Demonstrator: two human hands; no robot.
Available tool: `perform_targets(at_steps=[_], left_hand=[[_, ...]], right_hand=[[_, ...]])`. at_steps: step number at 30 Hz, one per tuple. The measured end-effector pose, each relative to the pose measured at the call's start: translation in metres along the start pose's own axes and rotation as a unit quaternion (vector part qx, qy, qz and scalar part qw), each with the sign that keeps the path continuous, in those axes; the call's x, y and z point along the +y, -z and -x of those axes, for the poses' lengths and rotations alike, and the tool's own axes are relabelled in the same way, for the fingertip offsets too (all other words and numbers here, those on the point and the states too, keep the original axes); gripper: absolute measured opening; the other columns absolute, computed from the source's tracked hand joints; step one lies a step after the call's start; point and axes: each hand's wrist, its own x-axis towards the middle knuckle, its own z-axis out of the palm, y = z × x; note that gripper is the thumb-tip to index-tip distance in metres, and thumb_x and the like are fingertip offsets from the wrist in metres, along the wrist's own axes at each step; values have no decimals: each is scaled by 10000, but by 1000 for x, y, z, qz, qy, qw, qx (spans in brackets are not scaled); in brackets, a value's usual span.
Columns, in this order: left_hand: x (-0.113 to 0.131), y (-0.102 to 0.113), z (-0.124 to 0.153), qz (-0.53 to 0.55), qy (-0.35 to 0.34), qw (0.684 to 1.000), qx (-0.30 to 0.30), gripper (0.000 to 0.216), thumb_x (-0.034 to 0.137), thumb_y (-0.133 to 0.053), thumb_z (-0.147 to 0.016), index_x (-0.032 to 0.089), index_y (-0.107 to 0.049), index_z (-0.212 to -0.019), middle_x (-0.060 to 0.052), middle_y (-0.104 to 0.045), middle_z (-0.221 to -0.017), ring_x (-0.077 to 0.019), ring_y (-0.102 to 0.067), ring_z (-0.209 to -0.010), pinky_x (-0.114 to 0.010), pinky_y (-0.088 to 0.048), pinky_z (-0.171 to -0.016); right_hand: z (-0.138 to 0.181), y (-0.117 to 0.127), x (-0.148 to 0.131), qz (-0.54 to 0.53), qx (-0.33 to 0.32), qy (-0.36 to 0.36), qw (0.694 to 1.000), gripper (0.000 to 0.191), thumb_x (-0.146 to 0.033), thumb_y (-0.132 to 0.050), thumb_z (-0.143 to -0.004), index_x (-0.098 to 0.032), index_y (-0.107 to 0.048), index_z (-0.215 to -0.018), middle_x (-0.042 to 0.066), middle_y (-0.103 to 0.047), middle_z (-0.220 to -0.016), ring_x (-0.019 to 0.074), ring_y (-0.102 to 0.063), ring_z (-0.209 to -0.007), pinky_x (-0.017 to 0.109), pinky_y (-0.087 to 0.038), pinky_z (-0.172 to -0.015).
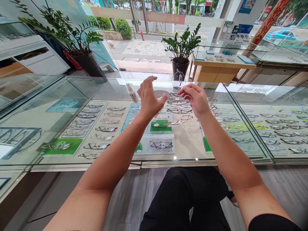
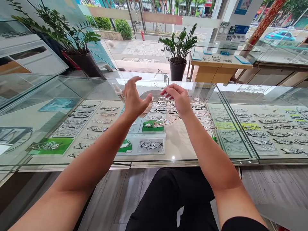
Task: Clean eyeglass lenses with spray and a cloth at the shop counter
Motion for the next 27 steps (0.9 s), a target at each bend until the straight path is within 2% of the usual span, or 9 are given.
perform_targets(at_steps=[2,5,8,11,20,24,27], left_hand=[[9,3,2,38,-67,997,-3,709,321,-846,-781,259,-590,-1440,-161,-577,-1589,-433,-411,-1564,-576,-358,-1242],[18,5,2,87,-105,990,-45,715,402,-866,-808,269,-604,-1460,-145,-598,-1595,-429,-390,-1607,-559,-343,-1269],[19,4,2,86,-106,988,-67,677,429,-877,-825,274,-641,-1440,-137,-662,-1529,-419,-474,-1547,-551,-327,-1288],[16,3,4,82,-102,990,-57,660,415,-903,-819,274,-673,-1422,-129,-706,-1471,-403,-534,-1482,-530,-325,-1298],[10,1,5,107,-144,982,-65,647,407,-935,-838,252,-669,-1407,-139,-721,-1479,-345,-591,-1450,-502,-365,-1280],[28,2,8,85,-120,987,-58,612,472,-928,-854,233,-672,-1356,-166,-740,-1447,-357,-617,-1436,-541,-383,-1265],[52,8,19,77,-133,987,-51,544,455,-871,-916,221,-661,-1359,-173,-745,-1438,-356,-642,-1407,-544,-416,-1234]], right_hand=[[0,-1,2,39,-6,14,999,206,-406,-707,-921,-252,-711,-785,26,-755,-856,175,-632,-816,392,-551,-841],[-1,-1,5,85,-10,24,996,210,-374,-706,-912,-246,-705,-744,24,-733,-796,182,-611,-799,405,-558,-825],[-1,0,7,98,-25,25,995,204,-353,-703,-915,-243,-709,-744,28,-725,-783,189,-618,-812,412,-561,-816],[-1,2,6,97,-45,28,994,204,-337,-703,-914,-239,-711,-735,27,-726,-779,186,-629,-804,418,-563,-831],[-3,11,-3,92,-84,17,992,203,-319,-675,-869,-215,-739,-707,18,-751,-734,164,-630,-754,358,-535,-792],[8,21,-20,131,-97,18,986,246,-384,-692,-886,-205,-755,-729,25,-763,-757,177,-641,-770,362,-541,-823],[40,27,-38,157,-56,30,986,287,-453,-667,-935,-207,-796,-861,46,-808,-883,220,-703,-889,412,-552,-930]])
